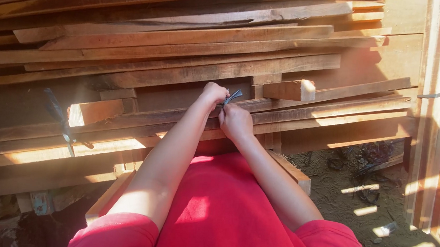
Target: Bundling multiple wood planks together using plastic straps.
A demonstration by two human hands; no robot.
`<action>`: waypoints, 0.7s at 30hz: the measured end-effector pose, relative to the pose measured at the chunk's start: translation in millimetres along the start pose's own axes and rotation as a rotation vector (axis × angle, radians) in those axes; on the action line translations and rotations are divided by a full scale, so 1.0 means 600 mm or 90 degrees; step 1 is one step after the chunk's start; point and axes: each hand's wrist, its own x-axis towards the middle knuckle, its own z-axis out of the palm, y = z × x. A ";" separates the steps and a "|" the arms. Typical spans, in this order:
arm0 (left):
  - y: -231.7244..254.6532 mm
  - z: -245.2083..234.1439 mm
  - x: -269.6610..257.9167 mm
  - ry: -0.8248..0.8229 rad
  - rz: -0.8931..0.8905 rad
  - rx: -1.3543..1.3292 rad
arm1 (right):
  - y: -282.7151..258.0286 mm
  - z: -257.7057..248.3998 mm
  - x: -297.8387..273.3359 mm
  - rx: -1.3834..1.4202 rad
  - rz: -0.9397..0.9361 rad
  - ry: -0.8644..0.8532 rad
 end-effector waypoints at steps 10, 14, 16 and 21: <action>0.005 -0.032 -0.039 -0.038 0.071 0.110 | -0.006 -0.017 -0.016 0.110 -0.022 0.051; -0.015 -0.030 -0.021 0.028 0.038 -0.092 | -0.021 -0.035 -0.013 0.153 0.073 0.035; -0.018 -0.029 -0.017 0.030 0.039 -0.110 | -0.024 -0.023 0.000 0.127 0.103 -0.009; 0.007 -0.045 -0.045 0.001 0.043 -0.163 | 0.009 -0.007 0.027 0.149 0.160 -0.142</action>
